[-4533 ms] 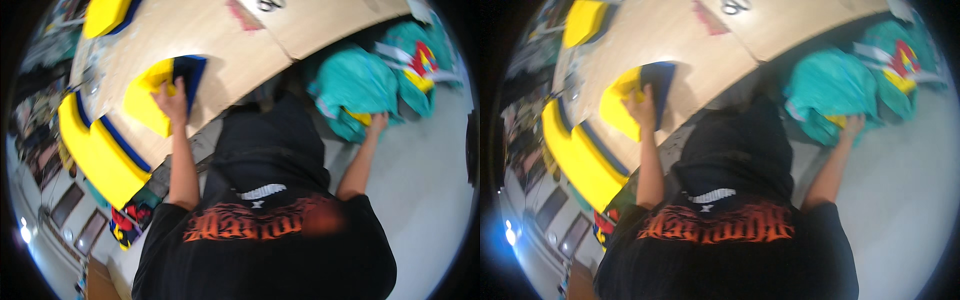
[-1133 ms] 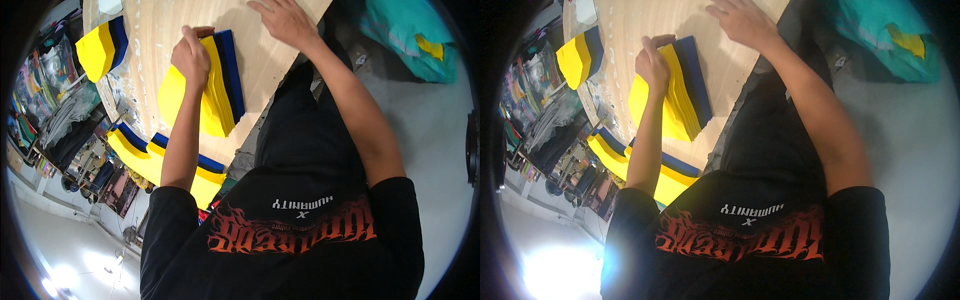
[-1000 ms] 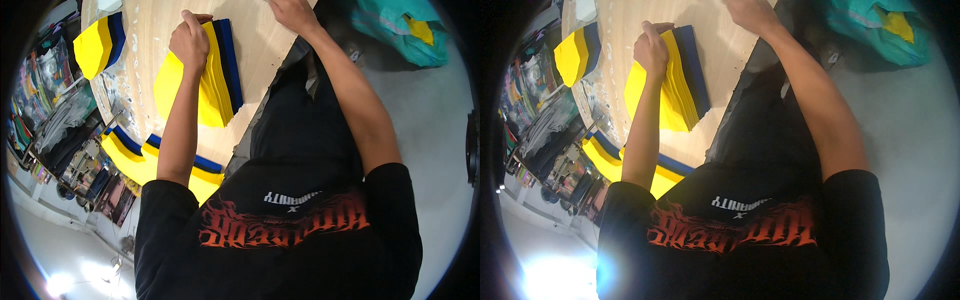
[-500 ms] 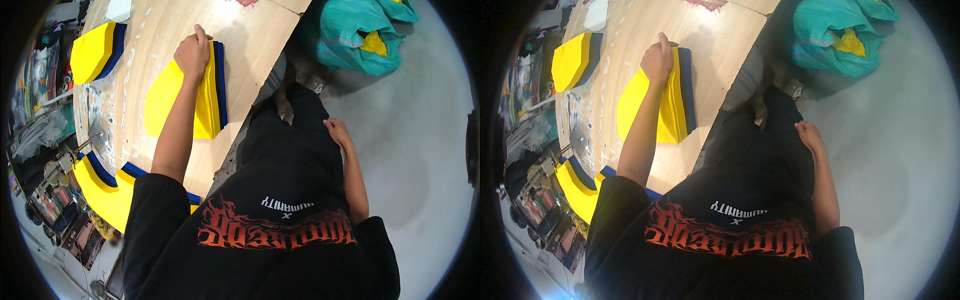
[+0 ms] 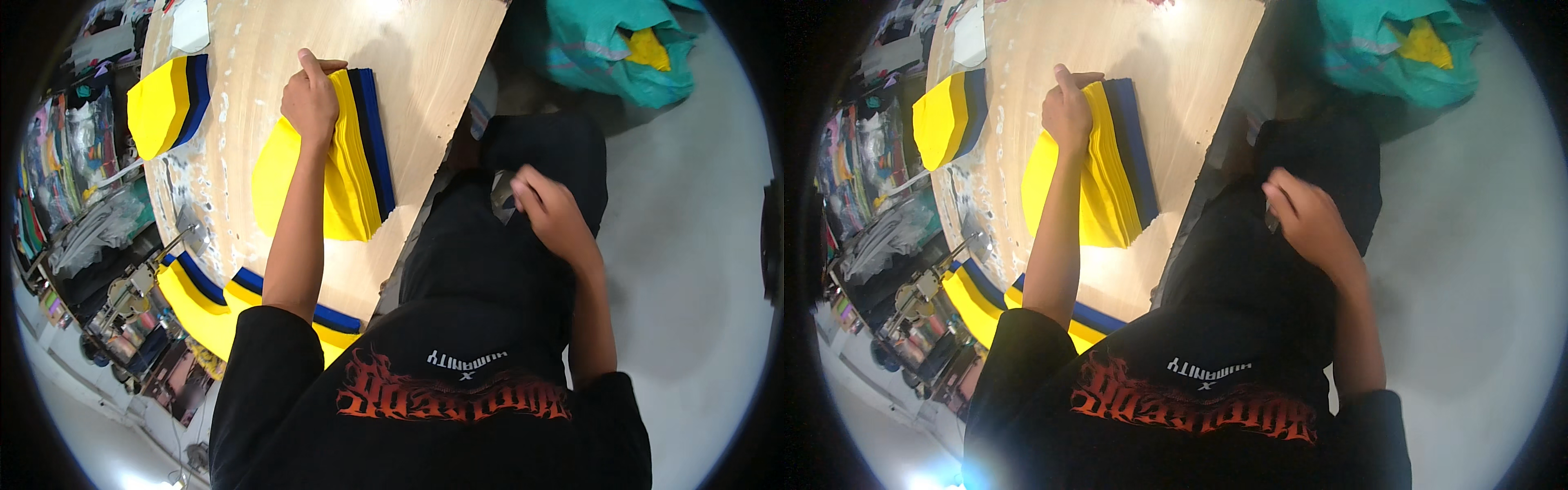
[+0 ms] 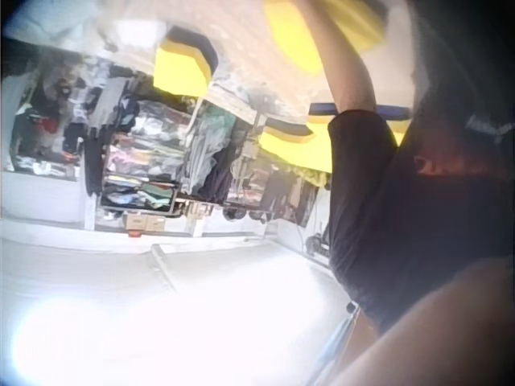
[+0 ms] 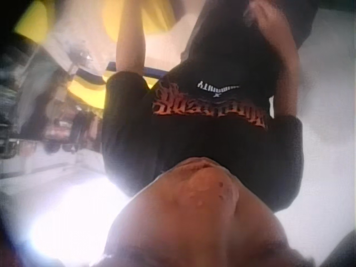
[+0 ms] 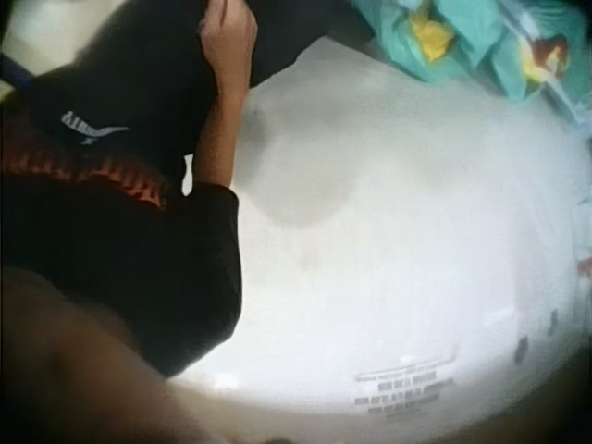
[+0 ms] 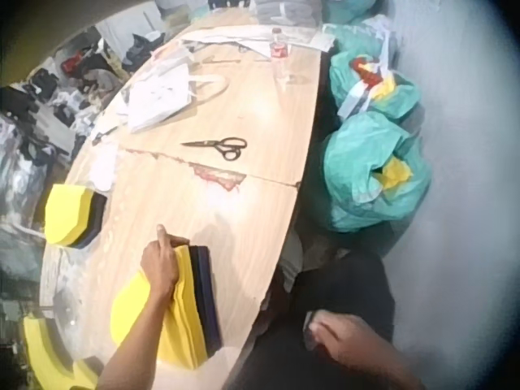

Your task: The person aligns and stacks yellow and blue fabric pieces on a work table, then uses scissors to trim the edges of the stacked layers. The person repeatedly lifts, aligns, and cuts the fabric pieces, placing trimmed pieces aside.

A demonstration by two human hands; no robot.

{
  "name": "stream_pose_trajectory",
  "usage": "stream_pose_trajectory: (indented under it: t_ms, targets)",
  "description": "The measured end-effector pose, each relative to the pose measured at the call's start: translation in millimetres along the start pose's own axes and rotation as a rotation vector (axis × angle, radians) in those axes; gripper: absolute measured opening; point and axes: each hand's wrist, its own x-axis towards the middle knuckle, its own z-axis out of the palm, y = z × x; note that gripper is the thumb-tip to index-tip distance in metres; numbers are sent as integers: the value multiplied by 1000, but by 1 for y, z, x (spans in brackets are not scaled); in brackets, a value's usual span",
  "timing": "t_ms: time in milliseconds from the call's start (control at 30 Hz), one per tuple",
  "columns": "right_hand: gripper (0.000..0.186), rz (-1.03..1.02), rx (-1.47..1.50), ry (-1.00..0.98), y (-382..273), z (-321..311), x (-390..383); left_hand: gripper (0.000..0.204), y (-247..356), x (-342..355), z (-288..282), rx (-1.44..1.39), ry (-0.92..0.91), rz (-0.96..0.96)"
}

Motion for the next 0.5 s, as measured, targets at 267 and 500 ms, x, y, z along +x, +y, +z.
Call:
stream_pose_trajectory:
  t_ms: [267,500]
  targets:
    - [16,-124,350,-29,-5,102,158,87,-1,12,1,-139,-130,72]
    - [17,-233,508,241,3,181,182,85,-27,25,-20,-298,-218,-163]
